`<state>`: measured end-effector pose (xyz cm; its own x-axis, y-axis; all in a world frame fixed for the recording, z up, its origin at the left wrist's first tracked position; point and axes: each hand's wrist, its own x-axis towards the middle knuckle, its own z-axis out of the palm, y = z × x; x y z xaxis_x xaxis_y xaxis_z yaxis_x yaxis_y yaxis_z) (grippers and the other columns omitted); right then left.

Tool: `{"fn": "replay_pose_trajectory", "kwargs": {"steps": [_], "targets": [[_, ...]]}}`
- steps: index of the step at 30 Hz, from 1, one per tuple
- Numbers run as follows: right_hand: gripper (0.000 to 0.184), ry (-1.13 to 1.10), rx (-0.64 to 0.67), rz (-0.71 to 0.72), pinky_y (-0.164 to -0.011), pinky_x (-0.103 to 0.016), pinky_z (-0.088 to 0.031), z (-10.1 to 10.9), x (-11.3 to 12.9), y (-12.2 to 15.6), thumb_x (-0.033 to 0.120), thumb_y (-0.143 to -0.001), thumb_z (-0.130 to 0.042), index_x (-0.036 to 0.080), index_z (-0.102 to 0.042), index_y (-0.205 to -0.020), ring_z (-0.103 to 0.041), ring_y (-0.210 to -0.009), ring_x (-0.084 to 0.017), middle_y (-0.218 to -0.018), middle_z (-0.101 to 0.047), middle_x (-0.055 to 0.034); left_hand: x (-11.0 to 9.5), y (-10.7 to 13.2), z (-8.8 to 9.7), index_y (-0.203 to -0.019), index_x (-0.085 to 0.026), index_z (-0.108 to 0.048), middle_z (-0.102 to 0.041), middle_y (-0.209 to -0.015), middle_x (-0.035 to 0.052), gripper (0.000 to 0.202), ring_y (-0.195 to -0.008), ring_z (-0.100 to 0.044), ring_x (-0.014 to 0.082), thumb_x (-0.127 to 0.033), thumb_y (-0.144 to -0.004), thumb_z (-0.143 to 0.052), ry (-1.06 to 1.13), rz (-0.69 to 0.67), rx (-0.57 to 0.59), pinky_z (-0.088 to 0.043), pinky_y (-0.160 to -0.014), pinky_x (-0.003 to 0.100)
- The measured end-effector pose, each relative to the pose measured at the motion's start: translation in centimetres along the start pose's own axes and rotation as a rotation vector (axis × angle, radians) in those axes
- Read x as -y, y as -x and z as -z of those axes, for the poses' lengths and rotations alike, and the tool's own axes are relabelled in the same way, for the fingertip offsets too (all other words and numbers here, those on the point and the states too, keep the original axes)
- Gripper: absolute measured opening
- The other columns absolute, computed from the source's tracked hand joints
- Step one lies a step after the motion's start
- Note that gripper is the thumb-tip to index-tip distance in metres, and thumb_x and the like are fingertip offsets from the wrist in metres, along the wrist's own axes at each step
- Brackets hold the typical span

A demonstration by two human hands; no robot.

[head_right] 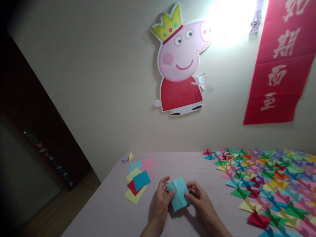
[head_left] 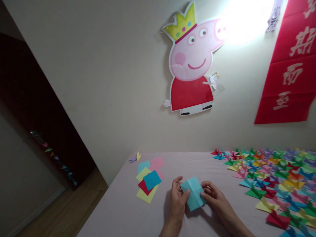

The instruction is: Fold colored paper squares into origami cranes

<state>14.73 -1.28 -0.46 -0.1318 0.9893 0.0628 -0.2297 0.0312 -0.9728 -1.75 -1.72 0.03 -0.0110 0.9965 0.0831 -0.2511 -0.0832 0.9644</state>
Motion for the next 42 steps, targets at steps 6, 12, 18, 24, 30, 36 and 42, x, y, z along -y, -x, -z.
{"fn": "replay_pose_trajectory", "kwargs": {"steps": [6, 12, 18, 24, 30, 36, 42], "targets": [[0.049, 0.227, -0.042, 0.159, -0.076, -0.035, -0.055, -0.3, 0.0, 0.3, 0.052, -0.073, -0.074, 0.022, -0.069, -0.112, -0.067, -0.088, -0.026, -0.097, -0.073, -0.0084, 0.4, -0.2, 0.1, -0.127, -0.022, -0.043, -0.056, -0.118, 0.0118, 0.069, -0.096, -0.064, 0.0228, -0.047, -0.073, -0.077, 0.09, -0.047, -0.055, -0.051, -0.082, 0.032], [0.035, 0.427, -0.176, 0.249, -0.068, -0.031, -0.056, 0.0, 0.4, 0.5, 0.05, -0.075, -0.07, 0.022, -0.078, -0.094, -0.069, -0.082, -0.027, -0.093, -0.076, -0.0081, 1.0, -0.3, 0.1, -0.117, -0.023, -0.056, -0.066, -0.109, 0.0065, 0.053, -0.097, -0.062, 0.0228, -0.027, -0.068, -0.075, 0.024, -0.002, 0.117, -0.049, -0.084, 0.031], [0.034, 0.503, -0.176, 0.302, -0.069, -0.031, -0.055, -0.2, 0.6, 0.6, 0.054, -0.078, -0.066, 0.022, -0.077, -0.08, -0.067, -0.072, -0.023, -0.078, -0.074, -0.0063, 0.6, 0.1, 0.0, -0.089, -0.02, -0.068, -0.067, -0.087, 0.001, 0.019, -0.088, -0.059, 0.021, -0.02, -0.07, -0.064, -0.209, -0.062, 0.063, -0.045, -0.082, 0.029], [0.029, 0.528, -0.186, 0.352, -0.067, -0.03, -0.054, -0.1, 0.3, 0.4, 0.05, -0.078, -0.066, 0.023, -0.075, -0.075, -0.066, -0.074, -0.023, -0.079, -0.073, -0.0065, 0.7, -0.2, 0.2, -0.086, -0.019, -0.066, -0.062, -0.08, 0.0, 0.018, -0.079, -0.053, 0.018, -0.027, -0.071, -0.071, -0.109, -0.049, 0.061, -0.042, -0.072, 0.026], [0.026, 0.529, -0.219, 0.32, -0.064, -0.029, -0.054, 0.1, 0.0, 0.4, 0.044, -0.076, -0.067, 0.022, -0.076, -0.086, -0.063, -0.068, -0.021, -0.079, -0.073, -0.0057, 0.8, -0.5, 0.6, -0.085, -0.017, -0.064, -0.054, -0.075, -0.0017, 0.031, -0.07, -0.046, 0.0138, -0.04, -0.07, -0.08, 0.08, 0.016, 0.05, -0.038, -0.063, 0.022], [0.022, 0.532, -0.199, 0.34, -0.066, -0.03, -0.052, 0.3, 0.0, 0.4, 0.041, -0.078, -0.065, 0.022, -0.075, -0.084, -0.063, -0.072, -0.022, -0.078, -0.071, -0.0053, 0.8, -0.4, 0.6, -0.089, -0.017, -0.063, -0.058, -0.081, -0.0005, 0.039, -0.072, -0.049, 0.0131, -0.04, -0.066, -0.085, 0.15, 0.033, 0.09, -0.039, -0.062, 0.021], [0.02, 0.53, -0.208, 0.359, -0.066, -0.029, -0.051, 0.2, 0.3, 0.4, 0.04, -0.081, -0.063, 0.023, -0.072, -0.078, -0.063, -0.074, -0.022, -0.08, -0.069, -0.0055, 0.1, -0.1, 0.2, -0.105, -0.019, -0.06, -0.063, -0.089, 0.0031, 0.057, -0.078, -0.058, 0.0161, -0.037, -0.06, -0.09, 0.221, 0.087, 0.187, -0.045, -0.067, 0.023]]}}
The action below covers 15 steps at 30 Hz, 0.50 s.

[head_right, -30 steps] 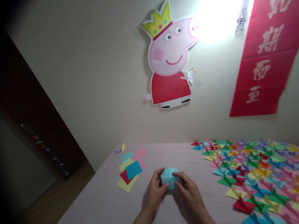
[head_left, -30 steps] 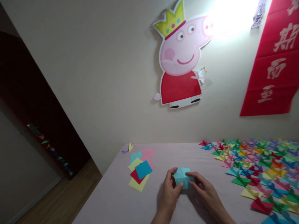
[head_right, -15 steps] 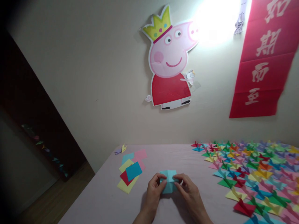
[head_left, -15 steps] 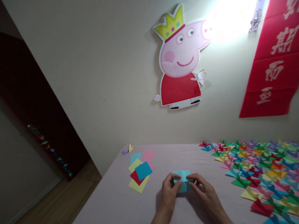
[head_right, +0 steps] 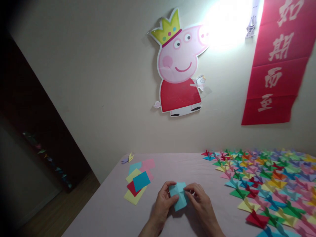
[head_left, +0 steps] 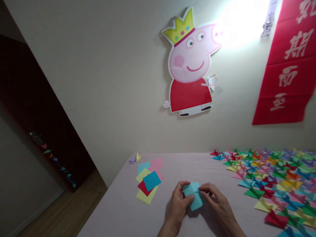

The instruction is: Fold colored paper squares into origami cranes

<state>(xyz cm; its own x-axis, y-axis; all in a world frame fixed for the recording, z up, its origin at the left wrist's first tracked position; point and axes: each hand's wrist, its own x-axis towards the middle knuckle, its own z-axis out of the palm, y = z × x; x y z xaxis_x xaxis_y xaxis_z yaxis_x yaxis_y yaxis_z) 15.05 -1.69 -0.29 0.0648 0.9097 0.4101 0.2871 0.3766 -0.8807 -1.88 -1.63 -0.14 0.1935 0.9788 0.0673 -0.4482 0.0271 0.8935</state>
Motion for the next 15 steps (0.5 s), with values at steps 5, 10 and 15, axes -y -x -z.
{"fn": "replay_pose_trajectory", "kwargs": {"steps": [5, 10, 15], "targets": [[0.02, 0.021, 0.007, 0.042, -0.061, -0.027, -0.05, -0.1, 0.6, -0.1, 0.039, -0.082, -0.061, 0.023, -0.071, -0.073, -0.062, -0.073, -0.02, -0.083, -0.065, -0.0056, 0.0, 0.0, 0.0, -0.105, -0.021, -0.063, -0.059, -0.117, 0.0083, 0.054, -0.082, -0.061, 0.0169, -0.033, -0.059, -0.089, -0.063, -0.006, -0.023, -0.048, -0.07, 0.025], [0.022, -0.016, 0.087, 0.064, -0.06, -0.026, -0.049, -0.4, 1.1, 0.0, 0.039, -0.085, -0.059, 0.022, -0.069, -0.074, -0.062, -0.067, -0.018, -0.08, -0.067, -0.0044, 0.3, -0.2, 0.3, -0.09, -0.018, -0.069, -0.045, -0.14, 0.0093, 0.031, -0.075, -0.058, 0.012, -0.027, -0.062, -0.08, -0.263, -0.081, -0.062, -0.047, -0.069, 0.025], [0.022, -0.043, 0.111, 0.028, -0.063, -0.027, -0.052, -0.4, 1.2, 0.2, 0.04, -0.086, -0.059, 0.021, -0.067, -0.077, -0.065, -0.071, -0.019, -0.076, -0.069, -0.0038, 0.4, -0.2, 0.4, -0.085, -0.02, -0.071, -0.053, -0.135, 0.009, 0.016, -0.1, -0.059, 0.0229, -0.025, -0.07, -0.071, -0.459, -0.151, -0.111, -0.046, -0.085, 0.03]]}}
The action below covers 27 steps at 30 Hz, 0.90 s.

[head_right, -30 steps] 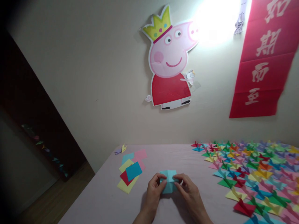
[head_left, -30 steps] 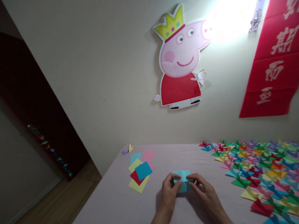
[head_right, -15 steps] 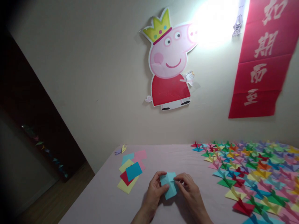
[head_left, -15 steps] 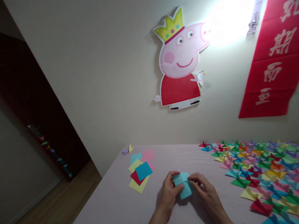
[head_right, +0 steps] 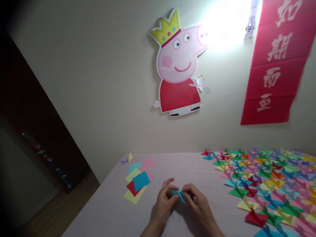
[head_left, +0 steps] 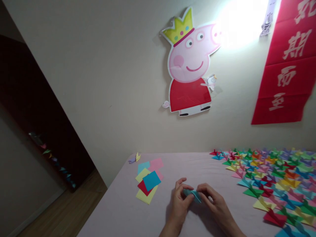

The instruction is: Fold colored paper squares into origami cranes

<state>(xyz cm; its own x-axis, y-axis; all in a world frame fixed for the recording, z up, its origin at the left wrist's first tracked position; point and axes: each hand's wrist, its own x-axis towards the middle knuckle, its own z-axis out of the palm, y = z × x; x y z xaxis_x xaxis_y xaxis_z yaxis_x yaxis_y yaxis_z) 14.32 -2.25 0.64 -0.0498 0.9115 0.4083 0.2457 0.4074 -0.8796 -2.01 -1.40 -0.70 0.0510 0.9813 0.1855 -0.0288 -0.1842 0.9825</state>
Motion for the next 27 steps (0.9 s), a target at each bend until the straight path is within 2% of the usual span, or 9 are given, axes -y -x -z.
{"fn": "replay_pose_trajectory", "kwargs": {"steps": [3, 7, 9, 11, 17, 23, 27], "targets": [[0.022, 0.003, 0.001, 0.031, -0.066, -0.027, -0.054, 0.0, 0.1, 0.0, 0.041, -0.087, -0.058, 0.022, -0.068, -0.081, -0.066, -0.073, -0.02, -0.079, -0.07, -0.0041, -0.3, 0.1, -0.1, -0.081, -0.02, -0.071, -0.056, -0.129, 0.0102, 0.011, -0.117, -0.053, 0.029, -0.027, -0.072, -0.071, -0.046, -0.035, -0.038, -0.042, -0.097, 0.034], [0.02, 0.062, -0.025, 0.096, -0.065, -0.027, -0.055, -0.2, 0.1, 0.1, 0.035, -0.08, -0.064, 0.023, -0.068, -0.096, -0.066, -0.072, -0.019, -0.085, -0.072, -0.0041, -0.7, 0.2, -0.1, -0.08, -0.02, -0.069, -0.056, -0.126, 0.0105, 0.013, -0.119, -0.052, 0.0294, -0.032, -0.074, -0.071, -0.039, -0.037, -0.065, -0.039, -0.1, 0.035], [0.02, 0.08, -0.049, 0.11, -0.066, -0.027, -0.055, -0.3, -0.2, 0.2, 0.032, -0.08, -0.063, 0.023, -0.068, -0.098, -0.065, -0.072, -0.019, -0.084, -0.071, -0.0034, -0.7, 0.1, -0.1, -0.08, -0.021, -0.069, -0.057, -0.124, 0.01, 0.013, -0.12, -0.051, 0.0293, -0.032, -0.074, -0.071, -0.038, -0.043, -0.063, -0.038, -0.101, 0.035], [0.017, 0.084, -0.063, 0.108, -0.066, -0.027, -0.055, -0.4, -0.5, 0.2, 0.032, -0.081, -0.061, 0.023, -0.067, -0.095, -0.065, -0.071, -0.018, -0.081, -0.071, -0.0029, -0.7, 0.1, -0.1, -0.081, -0.021, -0.069, -0.057, -0.121, 0.0096, 0.015, -0.118, -0.052, 0.0288, -0.034, -0.075, -0.072, -0.049, -0.054, -0.059, -0.039, -0.099, 0.034], [0.018, 0.091, -0.061, 0.058, -0.064, -0.027, -0.053, -0.2, -0.8, 0.2, 0.038, -0.082, -0.061, 0.021, -0.067, -0.085, -0.062, -0.067, -0.018, -0.075, -0.07, -0.0031, -0.7, 0.2, -0.3, -0.08, -0.02, -0.068, -0.056, -0.119, 0.0089, 0.025, -0.093, -0.058, 0.022, -0.044, -0.08, -0.071, -0.082, -0.049, -0.07, -0.045, -0.082, 0.032], [0.019, 0.073, -0.074, 0.01, -0.062, -0.027, -0.051, -0.1, -0.8, 0.2, 0.04, -0.081, -0.063, 0.022, -0.066, -0.08, -0.061, -0.066, -0.018, -0.072, -0.067, -0.0018, -0.7, 0.1, -0.3, -0.079, -0.021, -0.067, -0.06, -0.091, 0.0041, 0.021, -0.091, -0.057, 0.0219, -0.041, -0.082, -0.068, -0.087, -0.125, -0.04, -0.043, -0.079, 0.03], [0.022, 0.042, -0.084, -0.018, -0.063, -0.027, -0.054, -0.2, -0.9, 0.1, 0.044, -0.079, -0.065, 0.022, -0.066, -0.081, -0.063, -0.065, -0.018, -0.072, -0.069, -0.0023, -0.6, 0.1, -0.3, -0.079, -0.02, -0.067, -0.06, -0.084, 0.0027, 0.02, -0.084, -0.056, 0.0202, -0.039, -0.082, -0.067, -0.104, -0.118, -0.04, -0.042, -0.074, 0.028]]}}
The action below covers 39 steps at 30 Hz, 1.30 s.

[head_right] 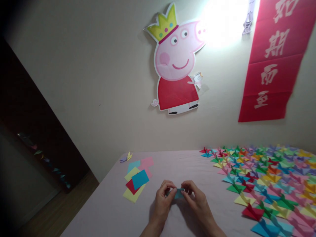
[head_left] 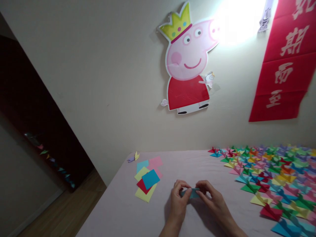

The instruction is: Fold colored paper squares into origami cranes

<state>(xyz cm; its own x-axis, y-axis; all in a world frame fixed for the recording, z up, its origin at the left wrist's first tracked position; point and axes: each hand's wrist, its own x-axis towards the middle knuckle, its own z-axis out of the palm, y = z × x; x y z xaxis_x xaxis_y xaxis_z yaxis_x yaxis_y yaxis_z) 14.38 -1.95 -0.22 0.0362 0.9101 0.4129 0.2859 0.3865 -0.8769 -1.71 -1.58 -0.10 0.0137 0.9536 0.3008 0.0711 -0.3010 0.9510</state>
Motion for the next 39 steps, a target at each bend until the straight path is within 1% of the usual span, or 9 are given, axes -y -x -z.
{"fn": "replay_pose_trajectory", "kwargs": {"steps": [4, 10, 16, 29, 31, 33, 35, 37, 39], "targets": [[0.029, -0.02, -0.009, -0.037, -0.065, -0.028, -0.056, 0.0, 0.1, 0.0, 0.048, -0.077, -0.068, 0.02, -0.07, -0.085, -0.067, -0.068, -0.02, -0.076, -0.073, -0.0043, 0.1, 0.0, 0.0, -0.078, -0.02, -0.066, -0.061, -0.082, 0.0022, 0.022, -0.081, -0.056, 0.0199, -0.041, -0.081, -0.068, -0.001, 0.009, -0.009, -0.042, -0.072, 0.028], [0.029, -0.04, 0.026, -0.04, -0.064, -0.028, -0.056, 0.2, 0.6, -0.1, 0.048, -0.078, -0.068, 0.02, -0.072, -0.078, -0.068, -0.066, -0.021, -0.071, -0.073, -0.0039, -0.2, 0.0, 0.0, -0.076, -0.02, -0.066, -0.061, -0.08, 0.0025, 0.023, -0.081, -0.056, 0.0199, -0.042, -0.082, -0.068, 0.019, 0.016, -0.017, -0.042, -0.074, 0.029], [0.034, -0.062, 0.038, -0.063, -0.064, -0.028, -0.057, 0.2, 0.9, -0.1, 0.054, -0.078, -0.067, 0.02, -0.073, -0.076, -0.07, -0.069, -0.022, -0.072, -0.075, -0.0049, -0.3, 0.0, 0.0, -0.076, -0.019, -0.065, -0.061, -0.079, 0.0026, 0.029, -0.081, -0.056, 0.0198, -0.048, -0.081, -0.069, 0.038, 0.029, -0.02, -0.043, -0.075, 0.028], [0.029, -0.001, 0.088, 0.012, -0.058, -0.025, -0.05, 0.0, 0.5, 0.1, 0.046, -0.084, -0.063, 0.019, -0.068, -0.073, -0.062, -0.06, -0.017, -0.066, -0.067, -0.0019, 0.0, -0.1, -0.1, -0.073, -0.02, -0.063, -0.058, -0.077, 0.002, 0.027, -0.079, -0.055, 0.0207, -0.045, -0.082, -0.068, 0.042, 0.028, -0.019, -0.043, -0.074, 0.03], [0.03, 0.018, 0.068, 0.031, -0.057, -0.025, -0.05, 0.1, 0.5, 0.1, 0.047, -0.085, -0.062, 0.02, -0.065, -0.071, -0.061, -0.059, -0.017, -0.065, -0.065, -0.0015, -0.3, 0.0, -0.1, -0.078, -0.021, -0.063, -0.06, -0.083, 0.0029, 0.022, -0.085, -0.056, 0.0222, -0.042, -0.081, -0.069, -0.007, -0.007, -0.081, -0.043, -0.08, 0.031], [0.03, 0.05, -0.001, 0.07, -0.056, -0.025, -0.049, 0.3, 0.5, 0.0, 0.047, -0.086, -0.06, 0.021, -0.063, -0.071, -0.059, -0.058, -0.017, -0.066, -0.064, -0.0015, -0.6, 0.1, -0.1, -0.081, -0.022, -0.063, -0.06, -0.09, 0.0037, 0.018, -0.093, -0.055, 0.0237, -0.039, -0.08, -0.071, -0.071, -0.057, -0.186, -0.041, -0.086, 0.033], [0.029, 0.083, -0.083, 0.123, -0.055, -0.026, -0.049, 0.4, 0.4, 0.0, 0.046, -0.088, -0.058, 0.022, -0.06, -0.072, -0.057, -0.058, -0.016, -0.069, -0.063, -0.0017, -0.9, 0.4, -0.3, -0.077, -0.023, -0.061, -0.06, -0.089, 0.0035, 0.018, -0.094, -0.055, 0.0238, -0.038, -0.082, -0.069, -0.111, -0.07, -0.228, -0.041, -0.086, 0.033], [0.027, 0.114, -0.124, 0.186, -0.056, -0.025, -0.05, 0.4, 0.4, 0.0, 0.043, -0.09, -0.057, 0.023, -0.058, -0.072, -0.056, -0.059, -0.016, -0.071, -0.061, -0.0013, -1.0, 0.9, -0.9, -0.073, -0.023, -0.06, -0.06, -0.083, 0.0028, 0.021, -0.087, -0.056, 0.0224, -0.039, -0.086, -0.065, -0.117, -0.019, -0.148, -0.042, -0.081, 0.031], [0.024, 0.159, -0.119, 0.245, -0.057, -0.025, -0.05, 0.2, 0.7, 0.2, 0.038, -0.092, -0.056, 0.024, -0.055, -0.072, -0.056, -0.06, -0.015, -0.074, -0.061, -0.0012, -0.9, 1.4, -1.6, -0.081, -0.023, -0.064, -0.063, -0.085, 0.0024, 0.02, -0.083, -0.058, 0.0211, -0.041, -0.089, -0.061, -0.08, 0.074, -0.04, -0.043, -0.076, 0.029]]}}
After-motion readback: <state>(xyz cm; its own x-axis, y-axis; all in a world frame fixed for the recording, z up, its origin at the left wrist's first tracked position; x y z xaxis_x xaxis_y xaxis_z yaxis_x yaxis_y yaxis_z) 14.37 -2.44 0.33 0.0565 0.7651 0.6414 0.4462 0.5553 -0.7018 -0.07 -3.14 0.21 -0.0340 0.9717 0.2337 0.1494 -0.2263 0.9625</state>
